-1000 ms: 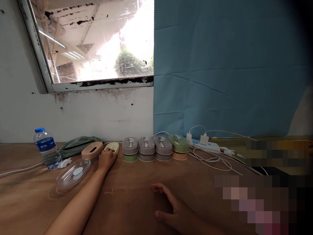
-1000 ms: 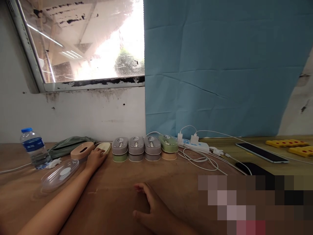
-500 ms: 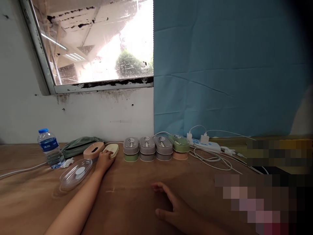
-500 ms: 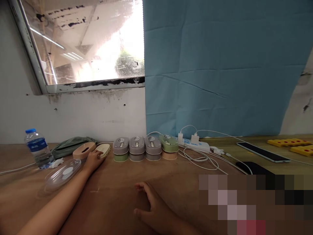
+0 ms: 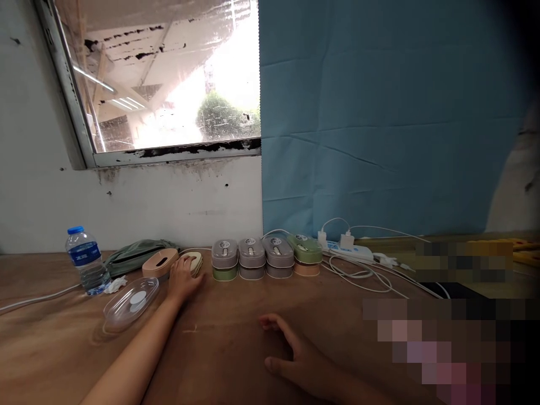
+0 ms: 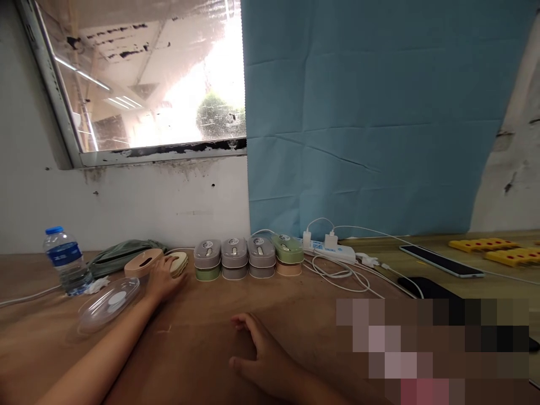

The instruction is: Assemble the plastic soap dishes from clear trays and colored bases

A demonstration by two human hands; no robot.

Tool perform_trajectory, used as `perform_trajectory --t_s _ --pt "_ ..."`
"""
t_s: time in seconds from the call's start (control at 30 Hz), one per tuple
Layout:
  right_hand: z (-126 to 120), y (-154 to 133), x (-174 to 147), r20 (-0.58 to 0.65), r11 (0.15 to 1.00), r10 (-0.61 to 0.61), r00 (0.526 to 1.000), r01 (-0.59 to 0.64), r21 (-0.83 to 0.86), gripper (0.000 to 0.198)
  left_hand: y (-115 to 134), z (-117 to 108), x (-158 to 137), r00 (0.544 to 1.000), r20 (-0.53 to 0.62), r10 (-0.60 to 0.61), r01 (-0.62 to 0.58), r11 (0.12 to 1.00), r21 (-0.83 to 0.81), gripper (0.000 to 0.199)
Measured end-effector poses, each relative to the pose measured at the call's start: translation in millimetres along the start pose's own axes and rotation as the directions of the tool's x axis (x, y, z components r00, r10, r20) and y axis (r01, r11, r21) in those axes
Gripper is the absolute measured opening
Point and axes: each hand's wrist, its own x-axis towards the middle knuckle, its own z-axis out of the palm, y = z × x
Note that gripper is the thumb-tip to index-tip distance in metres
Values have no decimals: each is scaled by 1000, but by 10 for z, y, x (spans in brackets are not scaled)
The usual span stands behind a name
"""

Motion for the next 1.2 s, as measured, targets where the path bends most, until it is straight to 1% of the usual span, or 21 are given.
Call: perform_trajectory --t_s 0.1,0.17,0.23,0.3,0.37,0.47,0.53,0.6,0.63,0.67,0.7,0.77,0.83,0.87,0.9,0.97,1.07,1.13,1.2 --pt "2 -8 0 0 1000 9 1000 -9 6 54 349 -17 49 993 -87 86 -101 978 -184 62" --pt "3 -10 3 -1 1000 6 1000 -6 7 54 564 15 83 992 -93 80 -103 957 -272 68" --pt "4 -11 5 -5 1000 -1 1000 1 3 54 706 83 112 996 -77 50 -73 940 -333 69" --pt "4 -11 4 -9 1000 -5 1000 5 0 53 764 169 138 998 -60 26 -47 923 -383 63" --pt "4 -6 4 -13 1000 -12 1000 12 3 53 759 239 160 998 -58 16 -39 905 -425 53" --pt "7 16 9 -26 1000 -26 999 26 9 52 708 240 178 993 -121 -11 -48 880 -472 45" --pt "12 44 20 -35 999 -33 999 34 14 52 678 144 161 978 -203 -47 -62 865 -497 43" --pt "20 82 35 -41 998 -49 998 50 29 52 656 -20 96 956 -276 -98 -67 844 -532 43" --pt "24 104 43 -44 997 -59 997 61 40 52 646 -119 38 948 -290 -128 -63 821 -567 43" --pt "28 126 52 -49 996 -70 996 72 51 52 636 -223 -40 947 -280 -159 -52 784 -618 45" --pt "33 149 61 -59 995 -80 995 83 61 51 625 -325 -138 954 -238 -183 -30 730 -683 46" --pt "39 194 83 -100 991 -99 990 107 76 51 607 -507 -388 979 -81 -186 43 578 -815 48" --pt "42 236 108 -157 987 -122 980 137 89 51 600 -641 -671 991 81 -110 122 450 -884 48" --pt "42 254 121 -186 984 -131 974 151 95 52 604 -688 -805 990 133 -52 143 414 -899 47" --pt "41 270 132 -209 982 -138 968 162 100 54 612 -725 -924 985 170 20 148 400 -905 46" --pt "37 283 145 -228 977 -156 961 184 104 60 644 -775 -1094 963 201 179 109 422 -900 45" --pt "26 247 122 -183 975 -184 966 202 88 72 707 -826 -1183 901 209 380 -2 485 -874 47" --pt "18 192 84 -129 980 -189 974 196 40 81 748 -855 -1185 862 220 458 -41 494 -868 49" --pt "12 138 46 -64 981 -194 979 194 -10 87 780 -881 -1184 828 243 505 -35 478 -877 49"
